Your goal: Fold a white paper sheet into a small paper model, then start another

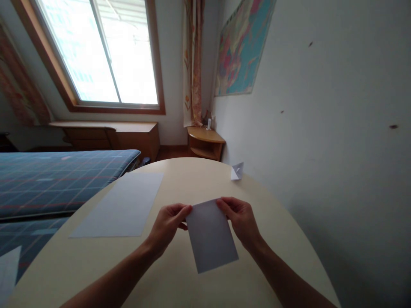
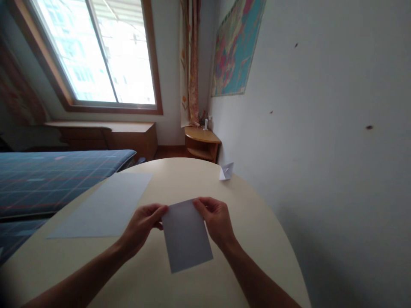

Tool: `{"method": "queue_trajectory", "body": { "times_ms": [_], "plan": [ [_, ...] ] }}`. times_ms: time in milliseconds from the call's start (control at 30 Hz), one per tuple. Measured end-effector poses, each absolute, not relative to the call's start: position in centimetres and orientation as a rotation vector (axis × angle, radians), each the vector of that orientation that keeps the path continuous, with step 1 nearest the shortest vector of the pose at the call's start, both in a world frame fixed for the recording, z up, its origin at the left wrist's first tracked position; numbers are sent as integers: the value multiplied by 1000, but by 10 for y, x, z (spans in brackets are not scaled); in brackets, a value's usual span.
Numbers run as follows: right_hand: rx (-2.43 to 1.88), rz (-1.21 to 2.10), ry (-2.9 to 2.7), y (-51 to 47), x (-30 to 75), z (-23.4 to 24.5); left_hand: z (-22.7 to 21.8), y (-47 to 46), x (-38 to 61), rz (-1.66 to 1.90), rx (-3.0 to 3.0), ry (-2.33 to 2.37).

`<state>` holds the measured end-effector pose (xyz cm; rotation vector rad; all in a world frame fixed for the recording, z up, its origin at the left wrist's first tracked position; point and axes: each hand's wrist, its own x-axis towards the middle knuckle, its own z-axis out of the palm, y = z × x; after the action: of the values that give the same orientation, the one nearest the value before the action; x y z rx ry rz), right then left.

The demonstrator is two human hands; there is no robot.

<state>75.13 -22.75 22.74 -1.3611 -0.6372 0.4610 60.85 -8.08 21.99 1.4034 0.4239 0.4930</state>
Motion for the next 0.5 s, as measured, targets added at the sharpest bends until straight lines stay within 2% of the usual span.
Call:
{"method": "queue_trajectory", "body": {
  "times_ms": [133, 500],
  "plan": [
    [-1374, 441, -627, -228, 753, 229, 220, -77, 609, 475, 1428, 412],
    [-1350, 459, -575, -225, 753, 222, 217, -82, 611, 713, 1564, 492]
  ]
}}
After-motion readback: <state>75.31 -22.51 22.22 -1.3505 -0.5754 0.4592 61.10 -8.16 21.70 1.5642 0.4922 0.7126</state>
